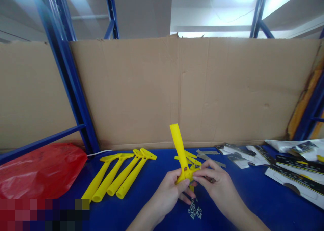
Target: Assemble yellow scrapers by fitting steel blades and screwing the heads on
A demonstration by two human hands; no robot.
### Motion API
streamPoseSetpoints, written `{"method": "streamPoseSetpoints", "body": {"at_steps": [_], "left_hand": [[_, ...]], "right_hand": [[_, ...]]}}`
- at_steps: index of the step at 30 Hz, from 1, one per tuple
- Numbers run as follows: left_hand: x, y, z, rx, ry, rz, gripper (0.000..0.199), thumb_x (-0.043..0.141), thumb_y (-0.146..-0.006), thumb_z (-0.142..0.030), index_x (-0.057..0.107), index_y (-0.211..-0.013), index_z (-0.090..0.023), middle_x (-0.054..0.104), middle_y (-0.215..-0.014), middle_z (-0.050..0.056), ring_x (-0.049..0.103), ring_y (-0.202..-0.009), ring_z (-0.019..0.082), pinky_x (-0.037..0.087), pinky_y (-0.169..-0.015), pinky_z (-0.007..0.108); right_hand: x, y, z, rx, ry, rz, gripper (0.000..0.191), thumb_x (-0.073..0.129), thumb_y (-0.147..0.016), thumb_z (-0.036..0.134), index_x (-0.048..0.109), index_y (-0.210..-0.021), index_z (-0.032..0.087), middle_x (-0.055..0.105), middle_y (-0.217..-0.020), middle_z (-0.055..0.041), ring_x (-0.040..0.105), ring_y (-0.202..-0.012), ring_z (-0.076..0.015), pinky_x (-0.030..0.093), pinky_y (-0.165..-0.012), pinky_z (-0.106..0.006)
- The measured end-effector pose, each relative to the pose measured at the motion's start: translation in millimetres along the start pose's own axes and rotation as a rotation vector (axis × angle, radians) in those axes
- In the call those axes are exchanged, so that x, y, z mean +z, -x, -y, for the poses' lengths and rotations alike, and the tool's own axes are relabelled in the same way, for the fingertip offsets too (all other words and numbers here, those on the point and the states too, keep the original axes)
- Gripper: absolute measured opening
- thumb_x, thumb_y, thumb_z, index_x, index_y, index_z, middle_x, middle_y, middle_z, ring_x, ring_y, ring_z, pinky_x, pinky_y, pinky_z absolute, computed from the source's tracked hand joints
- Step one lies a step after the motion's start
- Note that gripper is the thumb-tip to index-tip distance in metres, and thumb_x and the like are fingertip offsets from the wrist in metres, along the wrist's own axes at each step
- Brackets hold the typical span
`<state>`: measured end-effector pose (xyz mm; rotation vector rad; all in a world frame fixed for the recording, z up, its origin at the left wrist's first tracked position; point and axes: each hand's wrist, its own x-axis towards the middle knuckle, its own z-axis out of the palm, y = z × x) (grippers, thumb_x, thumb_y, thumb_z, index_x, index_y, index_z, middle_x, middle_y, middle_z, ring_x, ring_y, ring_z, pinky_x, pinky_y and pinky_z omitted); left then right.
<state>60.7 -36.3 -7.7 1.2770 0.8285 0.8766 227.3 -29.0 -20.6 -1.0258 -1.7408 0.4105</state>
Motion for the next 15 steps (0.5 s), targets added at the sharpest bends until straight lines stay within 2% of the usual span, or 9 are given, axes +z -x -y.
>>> {"method": "streamPoseSetpoints", "body": {"at_steps": [8,15], "left_hand": [[1.2,0.0,-0.2,-0.005,0.027,-0.005,0.037,0.065,-0.073,-0.037,0.059,-0.098,-0.01,0.058,-0.086,0.006,0.057,-0.062,0.011,0.047,-0.054,0.025],[0.7,-0.3,-1.5,0.014,-0.037,-0.005,0.036,0.063,-0.072,-0.038,0.059,-0.096,-0.012,0.058,-0.084,0.005,0.056,-0.061,0.011,0.047,-0.053,0.024]], "right_hand": [[-0.4,2.2,1.8,0.024,0.005,-0.011,0.018,0.06,-0.077,0.022,0.074,-0.067,0.027,0.054,-0.075,-0.0001,0.061,-0.064,-0.0132,0.05,-0.056,-0.025],[4.1,1.4,6.0,0.116,-0.048,-0.069,0.011,0.063,-0.073,0.026,0.069,-0.064,0.023,0.052,-0.072,0.0014,0.053,-0.05,-0.0101,0.045,-0.045,-0.023]]}}
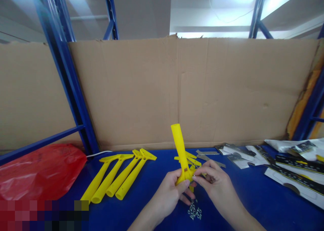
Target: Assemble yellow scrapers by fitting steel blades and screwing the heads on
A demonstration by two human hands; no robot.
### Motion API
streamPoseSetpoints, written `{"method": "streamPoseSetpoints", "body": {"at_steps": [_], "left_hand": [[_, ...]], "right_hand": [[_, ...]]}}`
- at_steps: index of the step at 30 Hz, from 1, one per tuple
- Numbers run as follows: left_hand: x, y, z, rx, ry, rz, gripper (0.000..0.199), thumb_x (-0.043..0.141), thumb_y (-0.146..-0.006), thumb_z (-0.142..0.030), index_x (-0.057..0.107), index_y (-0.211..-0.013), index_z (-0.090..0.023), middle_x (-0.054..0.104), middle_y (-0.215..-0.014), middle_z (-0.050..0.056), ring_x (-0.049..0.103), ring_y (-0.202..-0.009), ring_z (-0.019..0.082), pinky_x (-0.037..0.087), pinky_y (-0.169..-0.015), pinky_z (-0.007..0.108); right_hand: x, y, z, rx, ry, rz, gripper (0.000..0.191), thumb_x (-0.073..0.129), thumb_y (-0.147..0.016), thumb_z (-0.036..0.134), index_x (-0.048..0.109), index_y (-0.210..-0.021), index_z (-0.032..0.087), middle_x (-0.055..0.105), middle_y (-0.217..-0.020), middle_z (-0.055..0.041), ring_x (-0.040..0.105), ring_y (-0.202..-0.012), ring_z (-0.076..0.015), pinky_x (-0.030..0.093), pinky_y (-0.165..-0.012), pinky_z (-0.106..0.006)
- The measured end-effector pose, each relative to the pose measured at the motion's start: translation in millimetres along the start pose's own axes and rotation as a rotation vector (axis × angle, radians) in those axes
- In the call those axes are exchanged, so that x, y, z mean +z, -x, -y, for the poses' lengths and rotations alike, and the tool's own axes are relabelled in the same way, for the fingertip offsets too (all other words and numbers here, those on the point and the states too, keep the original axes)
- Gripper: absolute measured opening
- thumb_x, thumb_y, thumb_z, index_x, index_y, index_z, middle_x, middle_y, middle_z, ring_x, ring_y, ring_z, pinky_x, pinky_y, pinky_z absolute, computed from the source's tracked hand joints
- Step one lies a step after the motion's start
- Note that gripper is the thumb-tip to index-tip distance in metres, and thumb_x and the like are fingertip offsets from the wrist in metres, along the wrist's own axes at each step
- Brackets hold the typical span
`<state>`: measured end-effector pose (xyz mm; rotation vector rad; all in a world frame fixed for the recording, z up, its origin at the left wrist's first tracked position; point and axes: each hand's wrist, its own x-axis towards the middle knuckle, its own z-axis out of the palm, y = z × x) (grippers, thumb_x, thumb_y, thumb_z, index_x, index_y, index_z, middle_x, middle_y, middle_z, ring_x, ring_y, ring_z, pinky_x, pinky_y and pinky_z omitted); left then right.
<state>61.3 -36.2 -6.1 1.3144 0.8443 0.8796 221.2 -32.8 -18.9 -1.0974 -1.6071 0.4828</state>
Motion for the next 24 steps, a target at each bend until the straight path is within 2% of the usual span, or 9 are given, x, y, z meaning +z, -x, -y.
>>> {"method": "streamPoseSetpoints", "body": {"at_steps": [3,7,11,16,20,24], "left_hand": [[-0.6,-0.4,1.1,0.005,-0.02,0.006,0.032,0.062,-0.073,-0.035,0.059,-0.095,-0.012,0.058,-0.084,0.005,0.057,-0.061,0.011,0.047,-0.053,0.023],[-3.0,0.0,3.1,0.017,-0.03,0.018,0.03,0.06,-0.076,-0.034,0.059,-0.096,-0.012,0.059,-0.085,0.006,0.057,-0.062,0.011,0.047,-0.053,0.023],[-3.9,-0.1,3.9,0.006,-0.046,0.019,0.031,0.059,-0.075,-0.032,0.06,-0.098,-0.012,0.058,-0.085,0.006,0.057,-0.061,0.011,0.047,-0.052,0.022],[-3.2,-1.0,3.9,-0.022,-0.025,0.01,0.032,0.061,-0.073,-0.033,0.061,-0.098,-0.012,0.059,-0.084,0.006,0.057,-0.059,0.011,0.046,-0.051,0.023],[-3.9,1.3,3.1,-0.038,0.018,0.011,0.035,0.066,-0.072,-0.038,0.062,-0.095,-0.012,0.061,-0.086,0.007,0.06,-0.059,0.012,0.047,-0.051,0.024],[-3.3,3.6,2.5,-0.09,0.067,0.002,0.039,0.068,-0.071,-0.041,0.063,-0.097,-0.011,0.065,-0.086,0.009,0.063,-0.059,0.013,0.048,-0.053,0.024]], "right_hand": [[0.4,-0.5,1.7,0.041,-0.006,-0.037,0.002,0.066,-0.067,0.023,0.065,-0.066,0.022,0.053,-0.07,0.0029,0.047,-0.044,-0.0079,0.042,-0.041,-0.023],[1.9,-2.5,-3.0,0.174,-0.11,-0.009,0.011,0.066,-0.062,0.022,0.062,-0.073,0.022,0.055,-0.072,0.0034,0.053,-0.043,-0.0092,0.041,-0.039,-0.022],[4.6,-3.7,-9.7,0.292,-0.231,0.028,0.014,0.067,-0.06,0.025,0.059,-0.071,0.021,0.054,-0.069,0.0047,0.054,-0.039,-0.0094,0.036,-0.033,-0.02],[5.2,-3.5,-7.8,0.296,-0.255,0.053,0.016,0.065,-0.059,0.023,0.058,-0.073,0.022,0.054,-0.07,0.0047,0.062,-0.048,-0.0137,0.046,-0.045,-0.025],[3.5,-4.1,-2.2,0.314,-0.184,0.051,0.016,0.066,-0.058,0.022,0.058,-0.071,0.022,0.053,-0.066,0.0059,0.052,-0.04,-0.0096,0.039,-0.037,-0.023],[2.5,-2.4,-2.0,0.208,-0.036,0.05,0.011,0.067,-0.06,0.018,0.062,-0.069,0.022,0.052,-0.065,0.0053,0.045,-0.042,-0.008,0.034,-0.037,-0.02]]}}
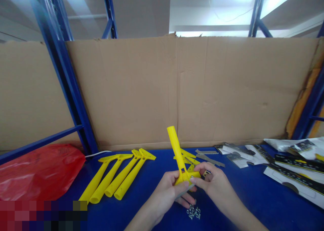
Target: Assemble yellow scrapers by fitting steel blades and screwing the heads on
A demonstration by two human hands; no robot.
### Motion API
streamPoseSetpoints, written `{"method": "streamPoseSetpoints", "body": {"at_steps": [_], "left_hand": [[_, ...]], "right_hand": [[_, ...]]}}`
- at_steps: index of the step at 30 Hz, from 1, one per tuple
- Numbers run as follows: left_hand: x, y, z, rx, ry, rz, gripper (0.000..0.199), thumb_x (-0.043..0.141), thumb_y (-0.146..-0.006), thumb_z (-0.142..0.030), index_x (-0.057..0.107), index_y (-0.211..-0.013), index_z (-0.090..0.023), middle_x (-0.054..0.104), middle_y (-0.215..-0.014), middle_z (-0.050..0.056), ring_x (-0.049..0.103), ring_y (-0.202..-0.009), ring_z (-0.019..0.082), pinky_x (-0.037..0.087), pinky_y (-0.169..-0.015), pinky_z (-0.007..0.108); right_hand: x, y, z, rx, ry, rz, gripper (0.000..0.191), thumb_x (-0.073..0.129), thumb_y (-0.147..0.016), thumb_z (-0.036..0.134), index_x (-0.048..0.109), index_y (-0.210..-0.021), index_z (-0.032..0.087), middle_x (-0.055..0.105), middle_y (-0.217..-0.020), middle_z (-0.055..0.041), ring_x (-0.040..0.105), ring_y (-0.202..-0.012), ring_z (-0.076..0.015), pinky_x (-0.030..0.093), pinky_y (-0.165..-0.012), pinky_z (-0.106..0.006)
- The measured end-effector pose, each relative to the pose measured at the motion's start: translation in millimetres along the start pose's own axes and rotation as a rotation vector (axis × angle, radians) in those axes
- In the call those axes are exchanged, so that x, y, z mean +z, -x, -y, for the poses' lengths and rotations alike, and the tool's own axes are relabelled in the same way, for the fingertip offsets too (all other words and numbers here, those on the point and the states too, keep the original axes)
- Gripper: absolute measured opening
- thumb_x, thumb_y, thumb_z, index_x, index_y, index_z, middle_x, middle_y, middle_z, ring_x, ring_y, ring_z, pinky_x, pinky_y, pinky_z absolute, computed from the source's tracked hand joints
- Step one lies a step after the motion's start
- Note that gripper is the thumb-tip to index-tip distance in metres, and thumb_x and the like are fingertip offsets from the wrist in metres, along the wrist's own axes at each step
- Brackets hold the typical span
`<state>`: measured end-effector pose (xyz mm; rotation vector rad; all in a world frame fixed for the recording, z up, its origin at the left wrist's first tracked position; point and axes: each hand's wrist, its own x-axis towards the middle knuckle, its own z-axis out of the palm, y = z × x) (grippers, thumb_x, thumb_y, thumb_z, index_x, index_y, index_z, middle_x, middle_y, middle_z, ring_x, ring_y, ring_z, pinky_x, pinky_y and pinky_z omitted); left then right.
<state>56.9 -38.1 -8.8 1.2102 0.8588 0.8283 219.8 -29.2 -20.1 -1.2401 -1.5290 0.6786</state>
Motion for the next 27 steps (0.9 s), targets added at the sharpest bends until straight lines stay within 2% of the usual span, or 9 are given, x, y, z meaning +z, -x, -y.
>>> {"method": "streamPoseSetpoints", "body": {"at_steps": [5,9,11,13,14,17,21,24,27], "left_hand": [[1.6,-0.5,-1.0,-0.008,0.031,-0.082,0.039,0.071,-0.069,-0.04,0.064,-0.094,-0.01,0.066,-0.082,0.008,0.062,-0.059,0.012,0.049,-0.052,0.022],[-1.8,-3.9,-0.7,-0.002,0.04,-0.143,0.041,0.071,-0.068,-0.04,0.064,-0.097,-0.011,0.068,-0.09,0.01,0.062,-0.06,0.012,0.049,-0.051,0.021],[-5.2,-6.1,0.1,-0.003,0.043,-0.188,0.04,0.07,-0.07,-0.038,0.063,-0.099,-0.011,0.068,-0.095,0.011,0.062,-0.061,0.011,0.05,-0.051,0.021],[-8.8,-8.0,1.0,-0.002,0.038,-0.251,0.035,0.068,-0.073,-0.034,0.062,-0.098,-0.011,0.067,-0.096,0.012,0.062,-0.061,0.011,0.05,-0.051,0.021],[-10.4,-8.9,1.2,0.002,0.035,-0.285,0.032,0.067,-0.075,-0.032,0.062,-0.098,-0.01,0.067,-0.096,0.012,0.062,-0.061,0.012,0.051,-0.051,0.022],[-14.0,-11.4,1.7,0.012,0.028,-0.375,0.026,0.064,-0.077,-0.028,0.061,-0.096,-0.01,0.067,-0.093,0.011,0.063,-0.062,0.012,0.051,-0.051,0.022],[-16.3,-14.4,1.8,0.004,0.03,-0.472,0.023,0.068,-0.074,-0.025,0.061,-0.092,-0.011,0.066,-0.089,0.009,0.062,-0.059,0.012,0.051,-0.048,0.022],[-16.2,-15.1,1.5,0.007,0.024,-0.538,0.016,0.063,-0.077,-0.019,0.06,-0.09,-0.011,0.066,-0.09,0.01,0.062,-0.06,0.012,0.051,-0.048,0.022],[-15.1,-15.4,1.2,0.009,0.032,-0.581,0.012,0.058,-0.08,-0.014,0.06,-0.091,-0.01,0.065,-0.091,0.011,0.062,-0.06,0.012,0.052,-0.049,0.022]], "right_hand": [[-2.7,2.3,-1.7,-0.195,0.197,0.022,0.012,0.067,-0.067,0.018,0.065,-0.077,0.024,0.055,-0.072,0.0029,0.044,-0.044,-0.0074,0.038,-0.04,-0.02],[-14.3,-1.5,5.5,-0.277,0.358,0.007,0.013,0.062,-0.075,0.027,0.063,-0.087,0.025,0.06,-0.079,0.0004,0.052,-0.047,-0.0092,0.047,-0.047,-0.024],[-22.1,-4.3,7.7,-0.249,0.544,-0.104,0.015,0.055,-0.08,0.032,0.063,-0.091,0.025,0.064,-0.087,-0.0025,0.06,-0.057,-0.0142,0.05,-0.054,-0.029],[-28.6,-6.5,6.1,-0.209,0.734,-0.162,0.02,0.057,-0.078,0.034,0.064,-0.094,0.024,0.066,-0.092,-0.0056,0.065,-0.08,-0.0249,0.051,-0.059,-0.034],[-30.7,-7.0,3.9,-0.175,0.804,-0.137,0.02,0.059,-0.077,0.034,0.064,-0.094,0.024,0.067,-0.091,-0.0068,0.065,-0.085,-0.0283,0.05,-0.057,-0.035],[-31.8,-6.5,-5.3,-0.099,0.925,0.026,0.015,0.063,-0.07,0.022,0.066,-0.085,0.023,0.07,-0.081,-0.0081,0.067,-0.076,-0.029,0.046,-0.051,-0.031],[-28.3,-6.1,-10.2,-0.086,0.883,0.058,0.022,0.057,-0.069,0.011,0.065,-0.086,0.024,0.072,-0.077,-0.0063,0.069,-0.069,-0.025,0.044,-0.051,-0.029],[-28.1,-7.5,-4.2,-0.108,0.723,-0.02,0.015,0.055,-0.076,0.021,0.063,-0.088,0.026,0.073,-0.078,-0.0031,0.069,-0.066,-0.0231,0.047,-0.053,-0.03],[-29.6,-7.4,5.4,-0.214,0.572,-0.102,0.013,0.055,-0.078,0.029,0.063,-0.087,0.026,0.073,-0.085,-0.0028,0.069,-0.076,-0.0239,0.052,-0.064,-0.034]]}}
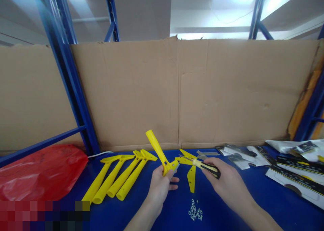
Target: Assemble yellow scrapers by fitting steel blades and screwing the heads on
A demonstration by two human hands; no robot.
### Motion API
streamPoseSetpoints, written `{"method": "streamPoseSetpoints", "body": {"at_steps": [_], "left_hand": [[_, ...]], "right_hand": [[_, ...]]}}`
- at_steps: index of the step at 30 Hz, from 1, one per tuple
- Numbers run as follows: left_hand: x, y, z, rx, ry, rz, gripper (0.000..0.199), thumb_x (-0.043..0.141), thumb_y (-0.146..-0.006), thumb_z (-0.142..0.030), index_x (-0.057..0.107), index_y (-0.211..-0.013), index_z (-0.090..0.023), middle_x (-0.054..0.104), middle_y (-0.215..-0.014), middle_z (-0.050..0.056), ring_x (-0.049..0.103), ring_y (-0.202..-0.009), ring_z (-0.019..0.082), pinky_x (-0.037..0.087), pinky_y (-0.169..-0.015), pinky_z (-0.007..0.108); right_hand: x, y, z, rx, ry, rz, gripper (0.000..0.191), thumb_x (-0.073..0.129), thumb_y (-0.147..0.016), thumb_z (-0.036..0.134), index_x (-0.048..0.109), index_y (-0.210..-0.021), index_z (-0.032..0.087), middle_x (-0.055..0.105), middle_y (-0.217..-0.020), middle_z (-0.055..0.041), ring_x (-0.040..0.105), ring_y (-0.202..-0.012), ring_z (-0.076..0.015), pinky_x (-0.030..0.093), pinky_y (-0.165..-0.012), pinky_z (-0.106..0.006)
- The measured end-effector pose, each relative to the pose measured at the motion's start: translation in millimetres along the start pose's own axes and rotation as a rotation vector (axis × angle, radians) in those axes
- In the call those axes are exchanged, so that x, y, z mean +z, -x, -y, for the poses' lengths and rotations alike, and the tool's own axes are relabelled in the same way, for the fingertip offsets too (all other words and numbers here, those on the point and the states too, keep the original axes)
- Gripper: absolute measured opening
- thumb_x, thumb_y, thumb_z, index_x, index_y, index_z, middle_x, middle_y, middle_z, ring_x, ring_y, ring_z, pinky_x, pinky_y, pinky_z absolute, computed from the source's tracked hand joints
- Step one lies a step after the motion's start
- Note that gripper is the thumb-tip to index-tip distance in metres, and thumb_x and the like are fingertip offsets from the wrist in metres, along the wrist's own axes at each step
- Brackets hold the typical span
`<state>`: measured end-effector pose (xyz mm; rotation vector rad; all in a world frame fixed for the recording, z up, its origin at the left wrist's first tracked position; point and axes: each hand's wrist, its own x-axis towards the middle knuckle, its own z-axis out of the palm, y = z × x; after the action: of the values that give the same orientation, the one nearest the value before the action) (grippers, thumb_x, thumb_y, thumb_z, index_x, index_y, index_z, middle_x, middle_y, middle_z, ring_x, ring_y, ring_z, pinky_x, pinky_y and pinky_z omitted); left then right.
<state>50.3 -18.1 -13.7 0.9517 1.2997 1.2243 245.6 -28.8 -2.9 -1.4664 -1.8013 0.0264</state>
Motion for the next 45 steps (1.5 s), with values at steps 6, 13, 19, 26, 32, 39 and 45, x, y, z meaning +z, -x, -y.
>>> {"method": "streamPoseSetpoints", "body": {"at_steps": [6,13,19,26,32,39,45], "left_hand": [[1.2,-1.9,-0.2,0.005,0.055,-0.059,0.013,0.061,-0.078,-0.011,0.062,-0.092,-0.01,0.066,-0.092,0.011,0.062,-0.058,0.012,0.052,-0.047,0.022],[1.0,-2.2,0.2,0.014,0.058,-0.082,0.011,0.055,-0.082,-0.008,0.061,-0.092,-0.009,0.066,-0.095,0.012,0.063,-0.059,0.011,0.052,-0.047,0.022],[0.8,-2.1,0.8,0.006,0.066,-0.085,0.013,0.054,-0.082,-0.007,0.061,-0.093,-0.01,0.066,-0.095,0.011,0.063,-0.059,0.011,0.052,-0.045,0.021],[2.6,-4.1,1.3,0.001,0.052,-0.097,0.014,0.052,-0.083,-0.005,0.061,-0.094,-0.009,0.066,-0.097,0.012,0.063,-0.058,0.01,0.052,-0.044,0.02],[2.7,-4.6,1.4,-0.001,0.041,-0.098,0.015,0.051,-0.084,-0.005,0.06,-0.095,-0.008,0.066,-0.097,0.013,0.062,-0.058,0.01,0.052,-0.044,0.02],[1.2,-4.7,3.0,0.014,0.002,-0.083,0.013,0.051,-0.084,-0.005,0.061,-0.092,-0.008,0.065,-0.093,0.011,0.062,-0.057,0.01,0.052,-0.044,0.02],[2.8,-6.0,4.5,0.031,-0.035,-0.099,0.014,0.049,-0.084,-0.003,0.06,-0.092,-0.008,0.064,-0.09,0.01,0.061,-0.055,0.009,0.051,-0.042,0.02]], "right_hand": [[-7.5,1.9,9.8,-0.126,-0.154,-0.019,0.015,0.057,-0.078,0.031,0.069,-0.086,0.026,0.071,-0.083,-0.0035,0.068,-0.076,-0.0224,0.053,-0.065,-0.032],[-6.5,3.9,8.1,-0.145,-0.158,0.0,0.015,0.058,-0.078,0.029,0.07,-0.087,0.027,0.07,-0.084,-0.003,0.067,-0.074,-0.0212,0.053,-0.064,-0.033],[-7.6,4.6,9.7,-0.145,-0.153,0.009,0.015,0.057,-0.078,0.028,0.071,-0.085,0.026,0.07,-0.084,-0.0031,0.067,-0.072,-0.0203,0.053,-0.062,-0.031],[-6.4,5.1,9.2,-0.142,-0.16,0.029,0.015,0.056,-0.079,0.027,0.069,-0.086,0.026,0.068,-0.084,-0.0032,0.066,-0.074,-0.0205,0.052,-0.063,-0.032],[-9.6,4.5,11.5,-0.161,-0.146,0.053,0.014,0.056,-0.08,0.024,0.069,-0.085,0.025,0.067,-0.083,-0.0032,0.066,-0.073,-0.0201,0.053,-0.062,-0.033],[-15.1,11.1,18.1,-0.252,-0.095,0.039,0.031,0.047,-0.079,0.015,0.057,-0.107,0.023,0.053,-0.107,-0.0093,0.064,-0.076,-0.0177,0.056,-0.065,-0.034],[-15.5,9.3,16.9,-0.265,-0.14,0.015,0.027,0.047,-0.08,0.014,0.052,-0.105,0.024,0.059,-0.104,-0.008,0.064,-0.087,-0.0201,0.057,-0.068,-0.033]]}}
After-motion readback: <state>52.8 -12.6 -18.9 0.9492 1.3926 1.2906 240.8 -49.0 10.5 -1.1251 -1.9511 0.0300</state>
